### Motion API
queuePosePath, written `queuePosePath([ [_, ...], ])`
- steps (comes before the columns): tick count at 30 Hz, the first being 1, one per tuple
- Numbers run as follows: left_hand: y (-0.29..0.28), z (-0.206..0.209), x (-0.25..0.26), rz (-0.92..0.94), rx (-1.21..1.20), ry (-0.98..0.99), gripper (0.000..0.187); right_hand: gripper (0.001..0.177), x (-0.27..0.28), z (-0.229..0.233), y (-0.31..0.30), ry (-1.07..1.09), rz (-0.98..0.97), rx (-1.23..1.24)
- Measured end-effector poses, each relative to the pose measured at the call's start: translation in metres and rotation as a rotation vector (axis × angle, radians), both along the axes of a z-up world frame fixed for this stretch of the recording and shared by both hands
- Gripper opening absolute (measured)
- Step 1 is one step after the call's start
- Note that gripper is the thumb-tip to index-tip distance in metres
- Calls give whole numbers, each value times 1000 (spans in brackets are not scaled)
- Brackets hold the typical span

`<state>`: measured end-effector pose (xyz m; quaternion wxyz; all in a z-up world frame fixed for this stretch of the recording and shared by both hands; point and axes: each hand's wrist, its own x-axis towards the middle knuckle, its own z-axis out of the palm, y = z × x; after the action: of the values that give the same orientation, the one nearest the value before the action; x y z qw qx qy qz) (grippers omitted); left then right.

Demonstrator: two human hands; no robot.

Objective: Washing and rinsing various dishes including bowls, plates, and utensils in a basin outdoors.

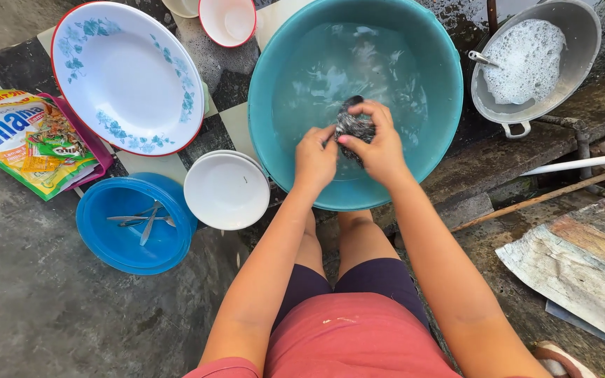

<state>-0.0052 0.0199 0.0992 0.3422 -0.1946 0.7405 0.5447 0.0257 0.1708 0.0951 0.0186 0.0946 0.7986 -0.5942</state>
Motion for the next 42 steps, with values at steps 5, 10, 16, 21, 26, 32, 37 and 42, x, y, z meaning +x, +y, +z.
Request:
queuePosePath([
  [5, -8, 0, 11, -200, -85, 317, 23, 57, -16, 1, -7, -145, -103, -16],
  [10, -11, -5, 13, -192, -46, 330, 26, 36, -21, -20, -2, -137, -21, 189],
  [16, -15, -18, 10, -222, -191, 388, 25, 41, -28, -46, 21, -103, 214, 624],
  [21, -19, -30, 6, -172, -237, 393, 24, 47, -19, -57, 39, -293, -137, 302],
  [26, -8, -54, 8, -234, -206, 389, 22, 72, -22, -46, 11, -272, -75, -183],
  [32, -19, -36, 14, -243, -155, 355, 23, 40, -28, -42, -1, -257, 68, 279],
  [37, -29, 4, 4, -202, -128, 253, 26, 34, -33, -31, -1, -152, 159, 478],
  [42, -44, 26, 7, -201, -231, 391, 39, 46, -34, 0, -13, 160, -153, 602],
])
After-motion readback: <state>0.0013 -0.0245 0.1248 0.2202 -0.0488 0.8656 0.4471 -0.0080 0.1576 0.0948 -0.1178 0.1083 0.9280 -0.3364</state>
